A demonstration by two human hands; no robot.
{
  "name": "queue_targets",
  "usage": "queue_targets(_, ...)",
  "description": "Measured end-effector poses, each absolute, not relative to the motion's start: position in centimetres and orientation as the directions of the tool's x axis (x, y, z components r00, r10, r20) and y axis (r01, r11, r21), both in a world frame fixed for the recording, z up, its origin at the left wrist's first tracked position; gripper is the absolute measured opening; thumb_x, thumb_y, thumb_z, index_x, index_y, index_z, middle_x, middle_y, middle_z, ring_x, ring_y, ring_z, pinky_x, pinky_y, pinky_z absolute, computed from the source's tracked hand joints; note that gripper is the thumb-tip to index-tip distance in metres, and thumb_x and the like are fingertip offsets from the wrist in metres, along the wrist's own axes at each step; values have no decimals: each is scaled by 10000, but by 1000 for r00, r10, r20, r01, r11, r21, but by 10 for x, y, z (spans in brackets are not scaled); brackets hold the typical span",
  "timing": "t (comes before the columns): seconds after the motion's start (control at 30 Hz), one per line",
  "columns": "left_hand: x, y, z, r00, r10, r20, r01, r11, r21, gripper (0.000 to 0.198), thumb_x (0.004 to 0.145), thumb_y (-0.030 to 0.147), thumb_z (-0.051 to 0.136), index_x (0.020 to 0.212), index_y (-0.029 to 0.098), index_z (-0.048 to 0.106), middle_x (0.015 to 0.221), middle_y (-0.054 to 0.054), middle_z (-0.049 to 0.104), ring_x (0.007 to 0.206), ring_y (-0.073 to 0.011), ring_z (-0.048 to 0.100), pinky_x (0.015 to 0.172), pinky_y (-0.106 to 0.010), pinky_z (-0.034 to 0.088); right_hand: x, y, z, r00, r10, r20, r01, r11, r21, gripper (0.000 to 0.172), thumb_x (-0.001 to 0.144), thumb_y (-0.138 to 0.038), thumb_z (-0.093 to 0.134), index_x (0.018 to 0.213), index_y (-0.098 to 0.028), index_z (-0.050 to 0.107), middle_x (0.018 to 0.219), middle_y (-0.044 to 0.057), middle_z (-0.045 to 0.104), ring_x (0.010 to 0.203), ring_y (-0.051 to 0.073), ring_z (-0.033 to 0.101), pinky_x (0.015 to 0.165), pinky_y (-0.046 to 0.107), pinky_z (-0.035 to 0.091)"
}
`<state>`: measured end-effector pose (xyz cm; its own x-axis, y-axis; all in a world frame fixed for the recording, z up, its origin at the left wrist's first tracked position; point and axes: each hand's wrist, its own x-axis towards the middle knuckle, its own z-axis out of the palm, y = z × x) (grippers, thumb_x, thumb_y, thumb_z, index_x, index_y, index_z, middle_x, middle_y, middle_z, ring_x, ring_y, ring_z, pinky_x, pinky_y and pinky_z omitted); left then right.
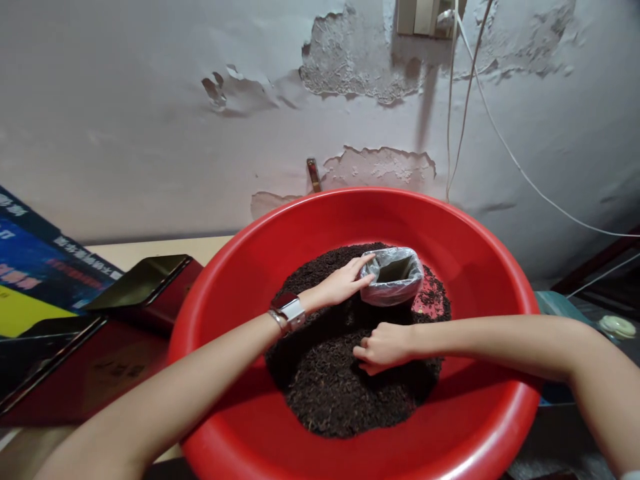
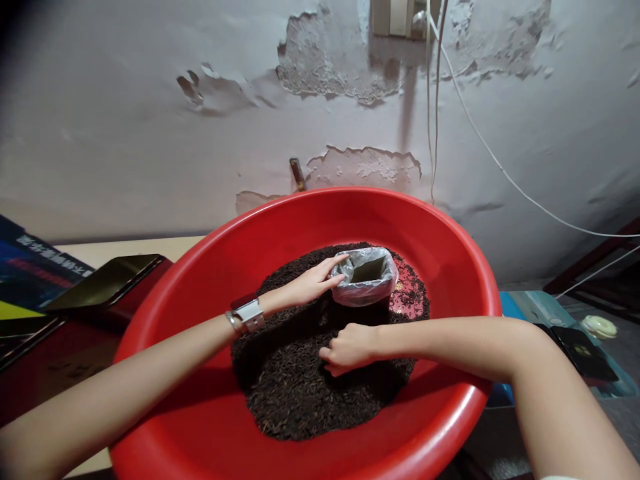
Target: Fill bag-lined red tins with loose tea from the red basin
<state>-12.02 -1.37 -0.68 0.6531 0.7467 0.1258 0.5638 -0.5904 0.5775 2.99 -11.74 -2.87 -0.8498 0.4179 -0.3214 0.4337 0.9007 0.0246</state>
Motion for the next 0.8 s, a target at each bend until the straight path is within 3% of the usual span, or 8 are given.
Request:
queue_targets(0.13,-121,-12,-12,642,754,138,545,-575,610,726,906,516,420,1515,175,221,1557,-124,295,1395,-275,357,1150,-403,284,29,-97,12,-823,567,-28,565,824,43,276,974,-317,392,1039,-114,568,912,114,697,717,192,664,581,276,435)
queue_targets(0.23,-120,-12,-16,611,780,133,536,-531,656,815,887,514,428,1527,111,122,1565,-173,254,1407,-290,332,1154,-421,279,41,-73,37,-645,741,189,747,663,-49,225,979,-265,393,1024,-108,547,900,106,684,754,168,638,645,262,428)
queue_targets(0.33,-117,-13,-19,585,803,113,554,-497,668,818,888,536,396,1519,94,124,1581,-179,198,1432,-303,271,1171,-446,234,63,-49,43,-455,850,264,873,484,-53,229,991,-245,367,1075,-116,535,960,105,665,813,170,623,691,271,429)
queue_targets(0.43,-115,-14,-22,563,818,115,561,-481,674,844,888,550,383,1521,79,84,1596,-179,128,1455,-291,204,1189,-434,183,75,-37,38,-476,823,310,878,463,118,267,960,-331,454,1077,-118,565,1096,159,622,960,233,589,758,331,439)
queue_targets(0.53,-114,-13,-25,601,772,207,492,-562,665,757,911,484,357,1521,102,124,1593,-148,179,1456,-247,215,1190,-392,189,68,-46,37,-669,650,361,739,630,237,266,939,-338,468,985,-118,610,1056,166,633,990,252,564,819,377,439)
queue_targets(0.63,-115,-13,-23,614,765,197,504,-571,648,711,908,433,376,1511,108,185,1562,-147,275,1415,-245,318,1173,-368,240,49,-74,38,-837,502,219,545,807,230,263,934,-268,422,912,-116,635,904,137,672,872,212,610,800,356,467)
queue_targets(0.7,-116,-15,-19,598,789,143,553,-535,639,738,906,471,385,1518,120,169,1559,-148,278,1393,-266,360,1159,-382,270,40,-94,34,-853,522,20,518,839,168,271,923,-287,446,962,-116,652,854,121,692,798,212,646,744,352,497)
queue_targets(0.8,-116,-17,-14,594,797,110,579,-518,629,771,911,552,345,1529,144,130,1573,-140,246,1399,-282,350,1151,-415,279,41,-108,20,-703,626,-337,634,767,102,396,820,-440,628,1045,-117,673,802,120,710,718,260,681,628,371,530)
